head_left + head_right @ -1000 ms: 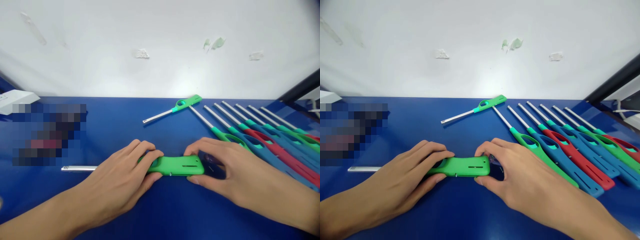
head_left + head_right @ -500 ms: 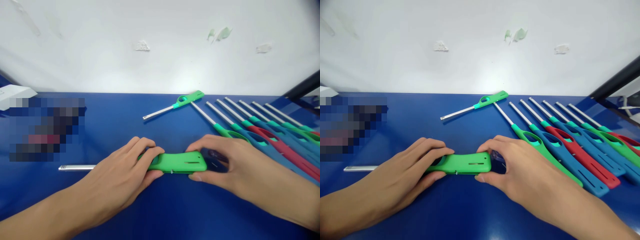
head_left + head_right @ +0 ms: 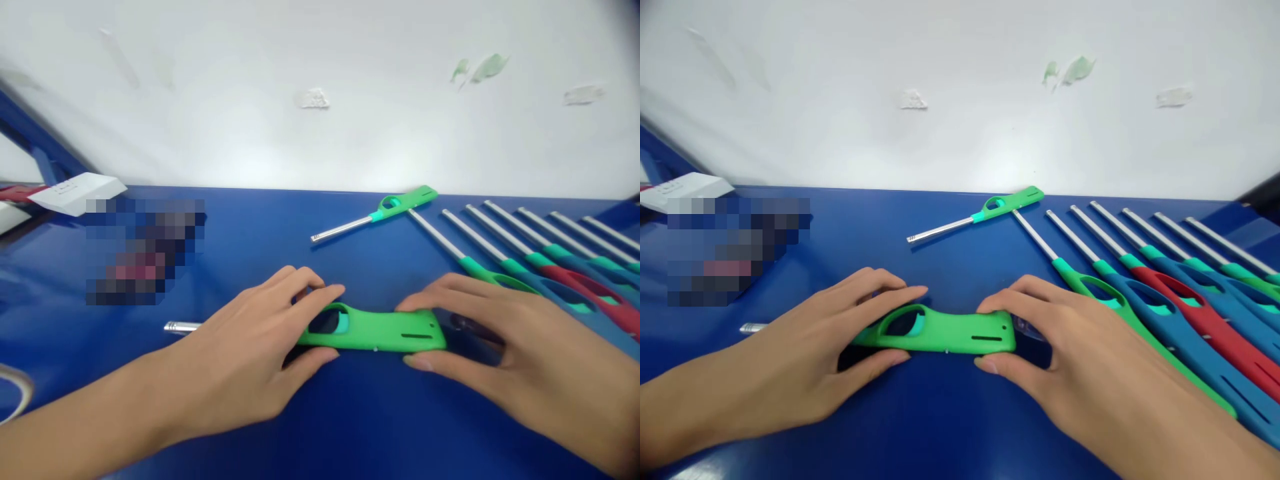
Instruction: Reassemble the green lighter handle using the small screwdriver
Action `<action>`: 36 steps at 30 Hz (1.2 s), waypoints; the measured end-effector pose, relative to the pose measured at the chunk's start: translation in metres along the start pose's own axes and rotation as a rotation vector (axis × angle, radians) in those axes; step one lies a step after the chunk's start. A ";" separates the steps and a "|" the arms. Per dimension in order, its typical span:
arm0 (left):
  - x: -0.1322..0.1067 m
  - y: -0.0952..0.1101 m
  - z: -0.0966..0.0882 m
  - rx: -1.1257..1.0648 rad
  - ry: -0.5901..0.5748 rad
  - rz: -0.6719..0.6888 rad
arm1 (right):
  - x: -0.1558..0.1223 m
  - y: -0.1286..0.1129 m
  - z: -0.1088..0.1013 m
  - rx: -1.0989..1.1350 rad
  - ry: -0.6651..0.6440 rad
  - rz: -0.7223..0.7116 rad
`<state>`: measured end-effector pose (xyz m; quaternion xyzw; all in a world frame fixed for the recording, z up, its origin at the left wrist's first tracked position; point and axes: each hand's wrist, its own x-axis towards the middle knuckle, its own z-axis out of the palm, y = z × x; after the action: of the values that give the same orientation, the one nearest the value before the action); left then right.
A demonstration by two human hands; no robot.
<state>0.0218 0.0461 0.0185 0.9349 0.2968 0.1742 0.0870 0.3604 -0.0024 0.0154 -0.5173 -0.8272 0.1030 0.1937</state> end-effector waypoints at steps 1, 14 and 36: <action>-0.001 -0.001 -0.003 -0.032 -0.014 -0.027 | 0.001 -0.001 0.003 -0.004 0.021 0.001; -0.006 -0.007 -0.010 -0.230 -0.067 -0.156 | -0.012 0.018 0.015 -0.151 0.142 0.080; -0.017 -0.010 -0.004 -0.242 0.070 -0.209 | -0.023 0.025 0.014 -0.180 0.109 0.097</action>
<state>0.0021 0.0446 0.0150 0.8749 0.3722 0.2310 0.2064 0.3834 -0.0112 -0.0111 -0.5769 -0.7953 0.0091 0.1860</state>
